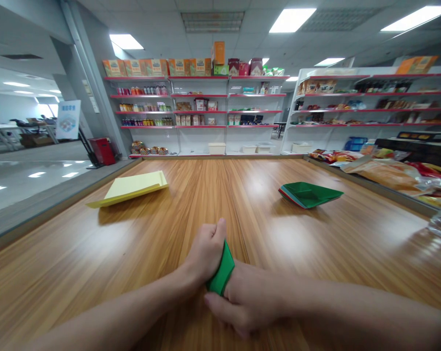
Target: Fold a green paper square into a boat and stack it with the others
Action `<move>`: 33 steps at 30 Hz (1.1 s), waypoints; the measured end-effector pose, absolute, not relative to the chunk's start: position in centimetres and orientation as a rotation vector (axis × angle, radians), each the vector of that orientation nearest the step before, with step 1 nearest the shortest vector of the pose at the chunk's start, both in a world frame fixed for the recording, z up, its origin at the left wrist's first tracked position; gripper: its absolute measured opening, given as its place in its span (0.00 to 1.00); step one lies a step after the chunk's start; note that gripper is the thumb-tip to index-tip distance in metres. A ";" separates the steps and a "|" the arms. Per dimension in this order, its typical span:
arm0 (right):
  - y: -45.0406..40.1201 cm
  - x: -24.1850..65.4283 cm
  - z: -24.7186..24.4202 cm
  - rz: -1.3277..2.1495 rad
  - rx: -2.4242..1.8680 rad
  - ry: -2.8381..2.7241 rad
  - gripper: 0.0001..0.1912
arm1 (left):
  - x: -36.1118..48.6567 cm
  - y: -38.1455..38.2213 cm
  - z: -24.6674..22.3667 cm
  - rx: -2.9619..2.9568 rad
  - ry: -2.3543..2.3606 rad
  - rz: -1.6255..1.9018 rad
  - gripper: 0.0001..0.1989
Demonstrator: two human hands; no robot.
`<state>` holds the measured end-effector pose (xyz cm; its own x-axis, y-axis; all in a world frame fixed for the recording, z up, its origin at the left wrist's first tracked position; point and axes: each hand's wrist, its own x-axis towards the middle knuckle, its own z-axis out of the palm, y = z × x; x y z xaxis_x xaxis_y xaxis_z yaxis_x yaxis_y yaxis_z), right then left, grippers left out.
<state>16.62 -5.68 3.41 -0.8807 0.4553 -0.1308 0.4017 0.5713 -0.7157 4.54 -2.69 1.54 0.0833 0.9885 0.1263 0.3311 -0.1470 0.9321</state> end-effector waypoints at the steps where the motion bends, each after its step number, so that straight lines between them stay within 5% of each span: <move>1: -5.6 16.8 3.3 1.140 -0.611 -2.792 0.15 | 4.7 -3.0 1.5 1.630 1.307 1.028 0.24; 6: -5.2 17.1 3.0 0.858 -0.420 -2.839 0.12 | 5.0 -3.6 1.7 1.661 1.285 1.013 0.24; 13: -5.4 16.5 2.7 1.264 -1.076 -2.424 0.16 | 3.6 -1.4 1.8 1.453 1.522 1.331 0.24; 20: -5.2 16.6 3.3 1.471 -1.118 -2.533 0.22 | 3.3 -0.9 2.2 1.326 1.423 1.324 0.26; 27: -5.9 16.2 3.7 0.448 -0.438 -3.145 0.21 | 5.2 -3.1 2.0 1.314 1.043 1.013 0.27; 33: -5.7 16.1 2.5 0.421 -0.302 -3.109 0.21 | 5.5 -3.6 2.1 1.370 1.049 0.995 0.27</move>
